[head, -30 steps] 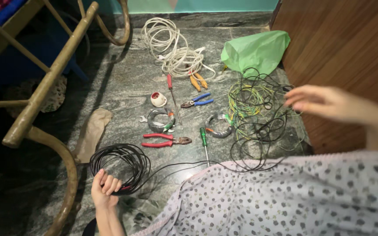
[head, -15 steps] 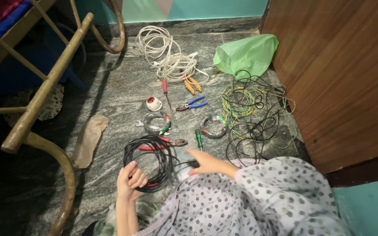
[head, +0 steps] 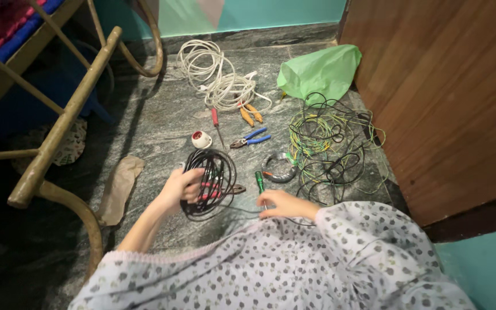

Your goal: The person coils several wires by hand and uses pliers to manipulate them while organizing various tools on the floor.

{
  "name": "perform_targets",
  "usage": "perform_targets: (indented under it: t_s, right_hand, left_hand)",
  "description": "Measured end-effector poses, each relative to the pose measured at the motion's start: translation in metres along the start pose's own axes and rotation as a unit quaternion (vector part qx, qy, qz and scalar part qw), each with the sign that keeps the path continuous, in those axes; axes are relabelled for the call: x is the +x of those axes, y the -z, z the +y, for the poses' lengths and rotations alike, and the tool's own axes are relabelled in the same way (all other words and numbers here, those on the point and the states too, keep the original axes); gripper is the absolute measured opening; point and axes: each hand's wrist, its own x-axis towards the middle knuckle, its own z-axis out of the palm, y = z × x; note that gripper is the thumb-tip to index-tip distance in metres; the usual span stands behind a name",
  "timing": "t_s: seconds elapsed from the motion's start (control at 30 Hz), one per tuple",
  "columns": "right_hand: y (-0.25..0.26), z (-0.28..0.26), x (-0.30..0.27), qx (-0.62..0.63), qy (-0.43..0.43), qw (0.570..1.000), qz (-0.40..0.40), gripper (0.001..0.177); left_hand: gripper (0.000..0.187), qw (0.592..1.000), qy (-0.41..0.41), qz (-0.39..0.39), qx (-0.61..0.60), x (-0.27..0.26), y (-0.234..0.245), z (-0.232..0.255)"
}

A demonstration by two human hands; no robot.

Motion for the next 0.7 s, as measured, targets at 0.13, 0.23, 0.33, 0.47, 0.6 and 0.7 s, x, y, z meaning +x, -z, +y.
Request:
perform_targets:
  t_s: [0.13,0.23,0.33,0.47,0.6,0.7]
  right_hand:
    - [-0.047,-0.007,0.013,-0.02,0.086,0.993,0.083,0.086]
    - [-0.067,-0.002,0.018,0.019,-0.031,0.998,0.059,0.086]
    - [-0.069,0.007,0.009,0.052,-0.093,0.994,-0.038,0.079]
    - [-0.056,-0.003,-0.008,0.019,-0.044,0.999,-0.015,0.071]
    - [-0.052,-0.03,-0.001,-0.02,0.127,0.98,0.155,0.077]
    - [-0.065,-0.035,0.027,-0.037,0.105,0.982,0.153,0.064]
  left_hand:
    - [0.043,0.999,-0.015,-0.028,-0.038,0.014,-0.02,-0.003]
    - [0.049,0.991,-0.046,-0.056,-0.115,0.018,-0.034,-0.037]
    - [0.048,0.971,-0.073,-0.084,-0.21,0.016,-0.035,-0.077]
    - [0.049,0.954,-0.099,-0.064,-0.275,0.014,-0.023,-0.111]
    - [0.048,0.946,-0.094,-0.043,-0.309,0.011,-0.014,-0.131]
    - [0.047,0.932,-0.115,-0.072,-0.335,0.007,-0.011,-0.138]
